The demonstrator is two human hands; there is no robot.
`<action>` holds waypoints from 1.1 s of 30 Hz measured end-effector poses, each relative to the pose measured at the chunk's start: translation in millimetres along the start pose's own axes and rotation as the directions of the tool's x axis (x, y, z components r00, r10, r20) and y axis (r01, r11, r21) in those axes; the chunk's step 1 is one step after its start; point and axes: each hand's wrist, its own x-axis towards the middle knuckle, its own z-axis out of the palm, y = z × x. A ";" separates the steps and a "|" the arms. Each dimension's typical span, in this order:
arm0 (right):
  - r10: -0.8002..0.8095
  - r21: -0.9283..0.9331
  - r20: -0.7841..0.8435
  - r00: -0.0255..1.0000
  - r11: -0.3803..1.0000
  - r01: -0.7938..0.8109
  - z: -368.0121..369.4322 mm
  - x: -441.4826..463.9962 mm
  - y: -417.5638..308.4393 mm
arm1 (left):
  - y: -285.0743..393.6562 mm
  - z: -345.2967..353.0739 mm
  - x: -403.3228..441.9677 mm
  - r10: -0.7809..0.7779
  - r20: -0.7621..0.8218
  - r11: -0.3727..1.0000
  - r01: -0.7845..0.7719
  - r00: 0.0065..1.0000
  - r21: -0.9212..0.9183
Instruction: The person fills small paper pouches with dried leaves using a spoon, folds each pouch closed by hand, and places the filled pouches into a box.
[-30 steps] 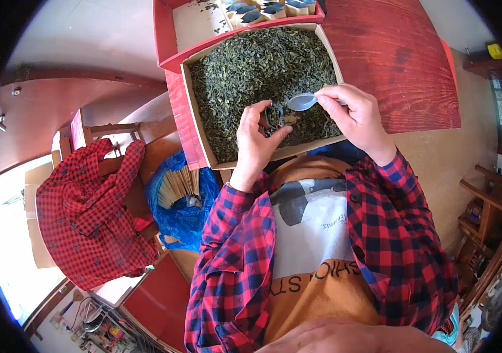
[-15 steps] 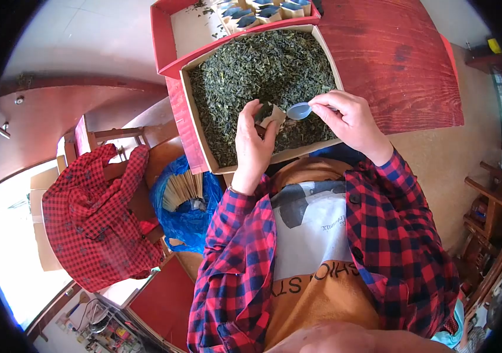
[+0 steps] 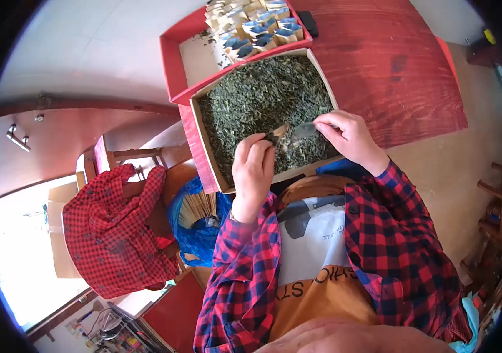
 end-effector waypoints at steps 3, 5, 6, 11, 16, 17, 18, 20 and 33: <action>0.007 0.017 -0.032 0.999 1.000 -0.007 3.5 -0.8 4.1 | -14.0 9.3 -1.4 0.008 0.104 0.998 -0.014 0.995 0.055; -0.013 0.029 -0.045 0.999 0.999 0.014 7.4 -3.4 9.9 | -12.6 8.9 -3.6 -0.014 0.103 0.999 0.009 0.995 0.044; -0.024 0.032 -0.046 0.999 0.999 0.025 7.2 -3.7 9.3 | -8.0 4.1 -1.3 -0.007 0.098 0.999 0.002 0.995 0.048; -0.041 -0.005 -0.033 0.999 0.999 0.040 8.3 -3.8 11.2 | -2.5 0.2 5.0 0.007 0.164 0.999 -0.014 0.986 0.043; -0.072 -0.037 -0.051 0.996 0.997 0.070 11.0 -4.5 12.2 | 6.3 -9.9 8.7 0.039 0.124 0.998 -0.044 0.992 0.040; -0.087 -0.053 -0.053 0.995 0.995 0.084 11.7 -4.5 12.3 | 6.0 -9.2 9.4 0.042 0.118 0.998 -0.047 0.992 0.040; -0.095 -0.056 -0.053 0.994 0.994 0.092 11.9 -4.3 11.4 | 4.7 -8.0 10.0 0.041 0.150 0.998 -0.049 0.988 0.048; -0.068 -0.061 -0.036 0.997 0.996 0.065 13.2 -4.9 9.4 | -5.1 -2.0 4.9 0.007 0.239 0.997 -0.027 0.971 0.079; -0.111 -0.126 -0.019 0.994 0.986 0.108 14.2 -6.7 9.8 | 1.2 -7.1 8.4 0.047 0.203 0.996 -0.062 0.978 0.068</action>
